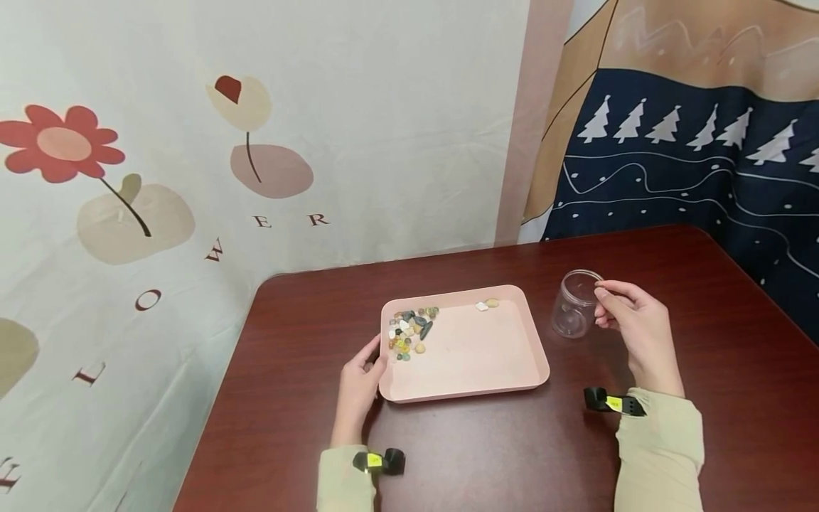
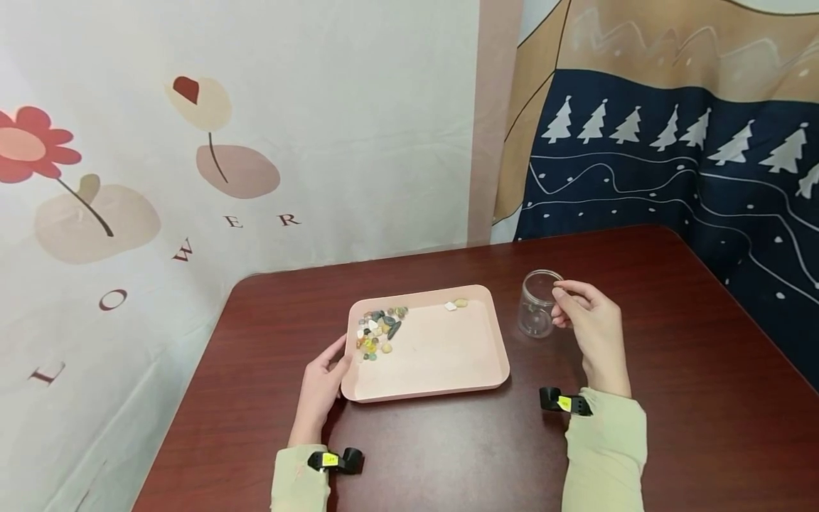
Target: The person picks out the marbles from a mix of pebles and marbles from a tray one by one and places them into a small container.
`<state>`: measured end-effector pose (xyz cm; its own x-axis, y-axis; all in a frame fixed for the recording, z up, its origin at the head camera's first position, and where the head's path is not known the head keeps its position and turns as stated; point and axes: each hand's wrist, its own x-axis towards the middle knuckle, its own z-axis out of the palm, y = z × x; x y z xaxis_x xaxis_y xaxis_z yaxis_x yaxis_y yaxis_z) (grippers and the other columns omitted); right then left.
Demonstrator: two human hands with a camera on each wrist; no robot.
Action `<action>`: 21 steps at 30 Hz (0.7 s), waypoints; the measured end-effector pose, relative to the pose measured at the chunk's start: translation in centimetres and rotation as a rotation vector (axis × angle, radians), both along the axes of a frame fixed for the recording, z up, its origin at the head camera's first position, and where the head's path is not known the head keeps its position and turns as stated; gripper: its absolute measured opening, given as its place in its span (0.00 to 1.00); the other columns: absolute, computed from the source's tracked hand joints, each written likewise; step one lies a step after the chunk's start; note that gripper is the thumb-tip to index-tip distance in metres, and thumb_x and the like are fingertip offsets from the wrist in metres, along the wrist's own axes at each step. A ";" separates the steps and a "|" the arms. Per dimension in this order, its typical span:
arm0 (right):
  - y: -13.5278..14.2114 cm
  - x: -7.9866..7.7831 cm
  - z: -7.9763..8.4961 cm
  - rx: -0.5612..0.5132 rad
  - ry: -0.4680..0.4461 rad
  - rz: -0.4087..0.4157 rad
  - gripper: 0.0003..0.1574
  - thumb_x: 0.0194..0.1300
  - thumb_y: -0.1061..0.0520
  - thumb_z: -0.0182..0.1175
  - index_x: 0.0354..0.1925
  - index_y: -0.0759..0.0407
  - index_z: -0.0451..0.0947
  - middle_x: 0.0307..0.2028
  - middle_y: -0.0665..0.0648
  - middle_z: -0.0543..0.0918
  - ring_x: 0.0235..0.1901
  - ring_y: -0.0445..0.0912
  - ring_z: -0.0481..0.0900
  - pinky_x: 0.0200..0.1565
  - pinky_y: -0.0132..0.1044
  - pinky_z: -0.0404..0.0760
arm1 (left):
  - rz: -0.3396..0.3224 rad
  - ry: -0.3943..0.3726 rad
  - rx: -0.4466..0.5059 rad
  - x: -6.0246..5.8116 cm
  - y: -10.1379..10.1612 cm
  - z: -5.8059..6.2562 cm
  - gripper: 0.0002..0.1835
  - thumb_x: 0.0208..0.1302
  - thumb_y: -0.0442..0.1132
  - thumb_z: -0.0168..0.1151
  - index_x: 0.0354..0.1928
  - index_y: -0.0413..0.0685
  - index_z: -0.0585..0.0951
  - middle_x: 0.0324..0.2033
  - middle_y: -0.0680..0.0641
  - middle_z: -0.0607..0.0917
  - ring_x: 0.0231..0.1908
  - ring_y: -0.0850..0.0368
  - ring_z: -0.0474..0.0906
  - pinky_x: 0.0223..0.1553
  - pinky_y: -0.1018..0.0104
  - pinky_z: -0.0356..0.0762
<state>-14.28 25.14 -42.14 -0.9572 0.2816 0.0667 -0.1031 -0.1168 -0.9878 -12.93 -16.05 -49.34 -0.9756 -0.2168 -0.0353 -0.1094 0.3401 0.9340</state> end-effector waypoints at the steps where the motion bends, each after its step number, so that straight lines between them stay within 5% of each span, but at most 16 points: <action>1: 0.0 0.0 0.0 0.025 -0.005 0.005 0.21 0.55 0.56 0.62 0.45 0.65 0.75 0.20 0.56 0.78 0.18 0.43 0.75 0.25 0.30 0.77 | 0.000 -0.001 -0.002 0.0 0.0 0.0 0.20 0.57 0.44 0.59 0.53 0.67 0.75 0.11 0.48 0.68 0.09 0.58 0.60 0.09 0.67 0.61; 14: 1.8 -2.0 -3.7 0.062 -0.030 0.019 0.23 0.54 0.54 0.63 0.48 0.61 0.76 0.23 0.63 0.77 0.19 0.46 0.75 0.25 0.33 0.77 | -0.004 0.008 -0.011 0.1 -0.1 0.0 0.20 0.57 0.44 0.60 0.53 0.68 0.75 0.11 0.49 0.67 0.09 0.58 0.61 0.09 0.67 0.61; 21: 0.1 -0.2 -0.5 0.071 -0.046 0.004 0.24 0.54 0.54 0.63 0.47 0.65 0.74 0.20 0.57 0.77 0.18 0.42 0.74 0.25 0.29 0.76 | -0.009 0.004 -0.013 0.1 -0.1 0.0 0.21 0.57 0.45 0.59 0.54 0.68 0.74 0.11 0.49 0.68 0.09 0.60 0.61 0.09 0.67 0.62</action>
<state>-14.48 25.22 -42.65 -0.9608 0.2740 0.0426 -0.0575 -0.0464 -0.9973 -12.81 -16.12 -49.32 -0.9777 -0.2080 -0.0288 -0.1024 0.3529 0.9300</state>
